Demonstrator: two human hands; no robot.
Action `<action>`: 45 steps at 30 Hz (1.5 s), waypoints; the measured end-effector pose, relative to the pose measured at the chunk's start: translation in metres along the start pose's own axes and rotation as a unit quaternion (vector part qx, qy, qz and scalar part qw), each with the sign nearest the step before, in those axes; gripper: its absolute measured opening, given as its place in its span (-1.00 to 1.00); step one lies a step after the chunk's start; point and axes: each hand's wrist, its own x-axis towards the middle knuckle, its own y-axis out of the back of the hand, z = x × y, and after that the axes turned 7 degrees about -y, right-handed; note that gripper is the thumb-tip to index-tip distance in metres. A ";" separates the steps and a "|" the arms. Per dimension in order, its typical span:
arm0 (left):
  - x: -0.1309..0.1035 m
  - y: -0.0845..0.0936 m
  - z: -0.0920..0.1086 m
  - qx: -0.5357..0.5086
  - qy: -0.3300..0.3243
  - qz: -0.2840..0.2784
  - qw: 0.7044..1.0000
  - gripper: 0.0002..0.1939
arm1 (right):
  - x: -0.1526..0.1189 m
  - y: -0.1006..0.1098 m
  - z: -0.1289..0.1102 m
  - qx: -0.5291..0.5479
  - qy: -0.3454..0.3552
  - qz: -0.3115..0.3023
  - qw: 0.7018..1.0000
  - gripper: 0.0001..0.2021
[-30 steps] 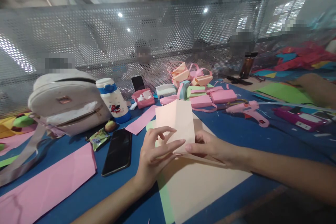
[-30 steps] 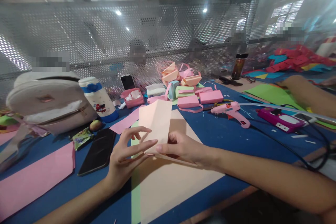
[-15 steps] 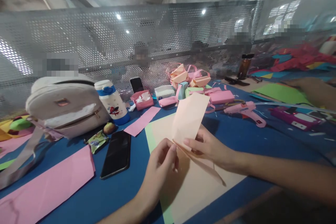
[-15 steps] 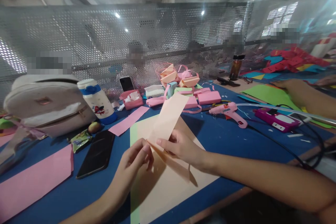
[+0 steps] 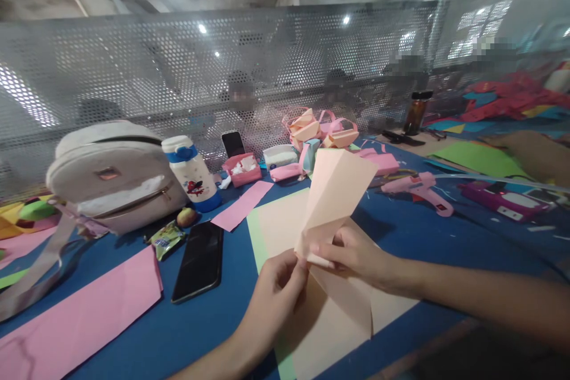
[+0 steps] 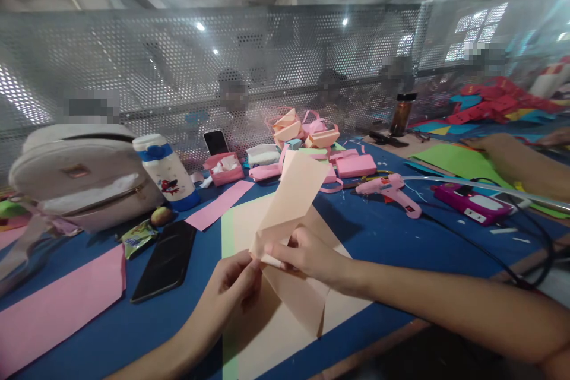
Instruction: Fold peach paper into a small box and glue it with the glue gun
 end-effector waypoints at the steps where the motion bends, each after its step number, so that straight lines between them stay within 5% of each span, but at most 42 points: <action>1: 0.000 0.001 -0.001 0.000 -0.001 0.000 1.000 -0.43 | 0.000 0.000 -0.001 0.000 -0.004 -0.001 1.000 -0.43; 20: 0.002 0.000 -0.007 -0.026 0.050 0.044 0.997 -0.50 | -0.001 0.000 -0.004 0.089 -0.020 -0.055 0.994 -0.65; 28: 0.002 0.001 0.002 0.077 -0.029 0.029 0.996 -0.53 | -0.008 0.000 -0.007 -0.027 -0.018 -0.006 0.999 -0.65; 35: 0.002 -0.003 0.005 0.101 -0.030 0.024 0.994 -0.56 | -0.011 -0.002 0.000 -0.104 -0.036 0.047 0.993 -0.60; 45: 0.001 -0.003 0.002 0.126 0.001 -0.002 0.992 -0.58 | -0.005 -0.004 -0.009 0.070 -0.090 -0.001 0.993 -0.50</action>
